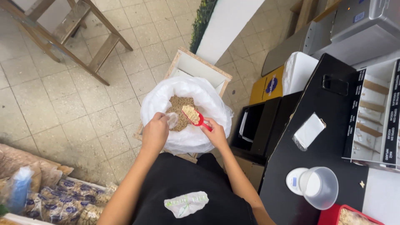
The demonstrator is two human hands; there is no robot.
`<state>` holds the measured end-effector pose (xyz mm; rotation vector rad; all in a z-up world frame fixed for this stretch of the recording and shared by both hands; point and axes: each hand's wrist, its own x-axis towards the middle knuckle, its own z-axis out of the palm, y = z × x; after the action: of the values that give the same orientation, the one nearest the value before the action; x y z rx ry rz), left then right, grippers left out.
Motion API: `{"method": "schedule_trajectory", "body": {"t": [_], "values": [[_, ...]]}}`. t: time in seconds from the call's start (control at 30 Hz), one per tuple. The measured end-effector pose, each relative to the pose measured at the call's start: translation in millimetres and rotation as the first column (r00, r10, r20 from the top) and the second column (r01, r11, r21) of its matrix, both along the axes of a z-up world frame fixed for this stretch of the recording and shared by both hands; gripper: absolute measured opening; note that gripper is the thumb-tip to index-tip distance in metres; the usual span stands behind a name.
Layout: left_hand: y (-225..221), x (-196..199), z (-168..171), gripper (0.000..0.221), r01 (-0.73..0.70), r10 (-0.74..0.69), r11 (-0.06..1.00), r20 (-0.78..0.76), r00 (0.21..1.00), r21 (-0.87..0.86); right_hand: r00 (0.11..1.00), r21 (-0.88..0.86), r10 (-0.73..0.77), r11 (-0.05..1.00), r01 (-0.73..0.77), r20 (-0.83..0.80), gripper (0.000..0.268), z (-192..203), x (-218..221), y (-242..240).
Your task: The person scoops granular food from a large sack into small clear plastic bags using a red scoop, weighs each bag on a digital scale, and places the filled bags into a red tray. The process is repeated multiple times throughout the clip.
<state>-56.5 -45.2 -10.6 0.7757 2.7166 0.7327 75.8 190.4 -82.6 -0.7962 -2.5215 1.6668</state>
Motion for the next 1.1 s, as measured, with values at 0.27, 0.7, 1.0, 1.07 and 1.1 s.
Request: {"method": "schedule_trajectory", "body": {"t": [0.27, 0.7, 1.0, 1.07, 1.1], "values": [[1, 4, 11, 0.029, 0.033, -0.033, 0.999, -0.024, 0.999, -0.022, 0.997, -0.080, 0.010, 0.997, -0.016, -0.070, 0.037, 16, -6, 4], [18, 3, -22, 0.034, 0.039, -0.039, 0.999, -0.014, 0.999, -0.009, 0.991, -0.032, 0.067, 0.997, -0.072, -0.118, 0.043, 55, 12, 4], [44, 8, -25, 0.034, 0.081, -0.082, 0.997, 0.096, 0.992, 0.009, 0.987, 0.072, 0.161, 0.984, -0.160, 0.003, 0.041, 79, 19, 8], [49, 6, -22, 0.038, 0.119, -0.121, 0.993, 0.112, 0.986, 0.019, 0.987, 0.098, 0.160, 0.982, -0.161, 0.020, 0.039, 92, 12, 5], [52, 7, -21, 0.041, 0.119, -0.123, 0.992, 0.130, 0.984, 0.039, 0.979, 0.133, 0.196, 0.971, -0.201, 0.045, 0.038, 99, 11, 5]]}}
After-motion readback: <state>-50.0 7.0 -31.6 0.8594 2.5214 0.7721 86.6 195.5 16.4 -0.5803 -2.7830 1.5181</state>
